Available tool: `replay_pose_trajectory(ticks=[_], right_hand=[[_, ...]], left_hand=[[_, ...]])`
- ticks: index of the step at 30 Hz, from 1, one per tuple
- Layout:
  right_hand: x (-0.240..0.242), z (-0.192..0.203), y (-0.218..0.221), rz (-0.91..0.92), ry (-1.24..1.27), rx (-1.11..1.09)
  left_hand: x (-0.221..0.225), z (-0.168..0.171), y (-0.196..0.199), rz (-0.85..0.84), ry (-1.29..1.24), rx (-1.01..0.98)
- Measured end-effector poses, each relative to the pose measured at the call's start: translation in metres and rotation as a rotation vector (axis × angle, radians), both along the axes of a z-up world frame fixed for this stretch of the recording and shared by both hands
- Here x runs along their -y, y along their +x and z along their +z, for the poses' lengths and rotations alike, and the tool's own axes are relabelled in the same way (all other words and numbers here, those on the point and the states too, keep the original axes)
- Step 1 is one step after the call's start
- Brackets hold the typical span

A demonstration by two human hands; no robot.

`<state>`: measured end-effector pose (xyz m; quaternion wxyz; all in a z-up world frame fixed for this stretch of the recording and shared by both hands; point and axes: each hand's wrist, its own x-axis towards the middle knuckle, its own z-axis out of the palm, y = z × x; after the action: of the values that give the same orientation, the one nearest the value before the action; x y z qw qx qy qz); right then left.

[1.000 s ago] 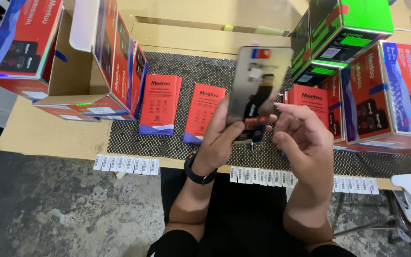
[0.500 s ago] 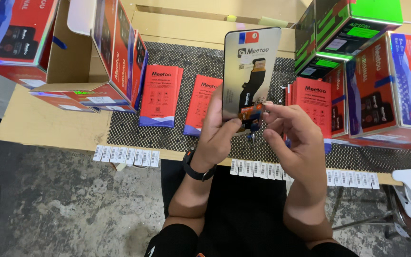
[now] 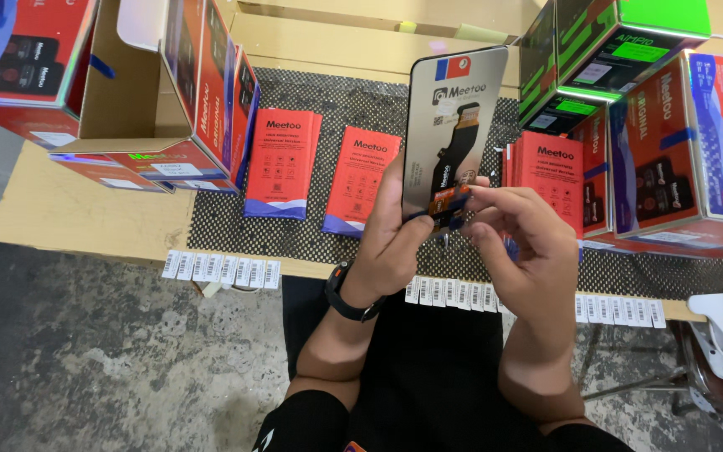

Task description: The person holds a screen protector and a back-adhesive film, removes the protective layers from the film, and aligns it onto the back of a mobile device screen assembly before placing it into a red box.

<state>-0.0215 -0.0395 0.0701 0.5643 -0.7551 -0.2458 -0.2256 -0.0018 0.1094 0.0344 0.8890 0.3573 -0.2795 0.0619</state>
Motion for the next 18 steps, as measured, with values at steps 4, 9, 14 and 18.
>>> replay_pose_trajectory(ticks=[4,9,14,18], right_hand=[[-0.002,-0.002,0.001,0.006,0.022,-0.022],[0.005,-0.019,0.008,-0.028,0.106,-0.046],[0.002,-0.023,0.012,-0.165,0.103,-0.018],[-0.004,-0.012,0.01,-0.195,0.105,-0.02]], left_hand=[[-0.002,-0.009,0.005,0.043,0.041,0.042],[-0.004,-0.02,0.01,0.103,0.212,0.138],[0.002,-0.02,0.007,0.081,0.27,0.208],[0.005,-0.031,0.009,0.052,0.274,0.225]])
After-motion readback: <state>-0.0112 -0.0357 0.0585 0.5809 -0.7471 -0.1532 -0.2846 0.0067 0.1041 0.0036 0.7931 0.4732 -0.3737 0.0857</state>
